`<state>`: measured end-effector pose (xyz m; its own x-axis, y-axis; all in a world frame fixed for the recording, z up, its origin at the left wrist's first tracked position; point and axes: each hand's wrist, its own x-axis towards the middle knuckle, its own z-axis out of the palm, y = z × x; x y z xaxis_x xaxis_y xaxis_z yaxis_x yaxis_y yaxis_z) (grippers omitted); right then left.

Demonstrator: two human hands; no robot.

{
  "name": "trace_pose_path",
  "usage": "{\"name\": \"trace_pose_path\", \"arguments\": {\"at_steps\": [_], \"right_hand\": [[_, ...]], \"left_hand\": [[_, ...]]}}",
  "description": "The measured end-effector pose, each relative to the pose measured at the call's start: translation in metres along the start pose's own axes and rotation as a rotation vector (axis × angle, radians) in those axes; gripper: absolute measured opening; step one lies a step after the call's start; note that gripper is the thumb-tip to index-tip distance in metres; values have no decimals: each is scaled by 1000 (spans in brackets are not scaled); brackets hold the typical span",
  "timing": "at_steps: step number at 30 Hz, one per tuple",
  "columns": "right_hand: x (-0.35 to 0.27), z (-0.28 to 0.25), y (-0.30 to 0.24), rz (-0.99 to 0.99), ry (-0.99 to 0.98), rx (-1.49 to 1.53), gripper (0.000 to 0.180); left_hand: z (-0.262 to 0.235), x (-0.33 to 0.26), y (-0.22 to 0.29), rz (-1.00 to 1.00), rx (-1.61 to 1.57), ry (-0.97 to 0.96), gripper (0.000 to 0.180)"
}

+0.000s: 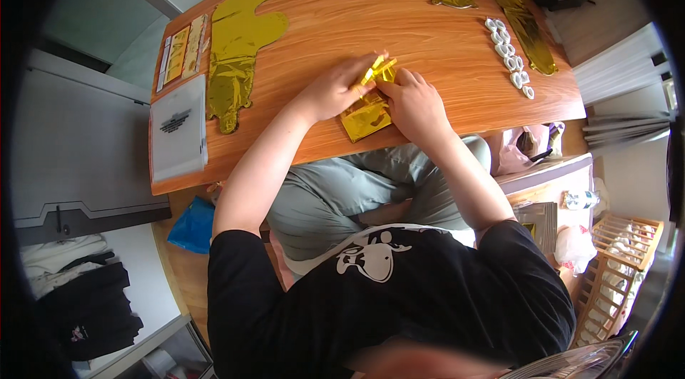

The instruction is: The person smooths out a deflated foil balloon on the table and folds it into a small square by hand.

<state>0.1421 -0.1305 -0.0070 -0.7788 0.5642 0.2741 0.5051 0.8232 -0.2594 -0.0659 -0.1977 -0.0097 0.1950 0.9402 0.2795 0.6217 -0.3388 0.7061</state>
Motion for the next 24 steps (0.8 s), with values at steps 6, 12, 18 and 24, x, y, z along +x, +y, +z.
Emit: {"name": "trace_pose_path", "arguments": {"at_steps": [6,12,18,24], "right_hand": [[-7,-9,9,7,110,273,19],[-29,-25,14,179,152,489,32],[-34,-15,14,232,217,433,27],[-38,-14,16,37,291,161,19]], "left_hand": [[3,2,6,83,255,-64,71],[2,3,5,81,245,-68,75],[0,3,1,89,211,-75,74],[3,3,3,105,276,-105,77]]}}
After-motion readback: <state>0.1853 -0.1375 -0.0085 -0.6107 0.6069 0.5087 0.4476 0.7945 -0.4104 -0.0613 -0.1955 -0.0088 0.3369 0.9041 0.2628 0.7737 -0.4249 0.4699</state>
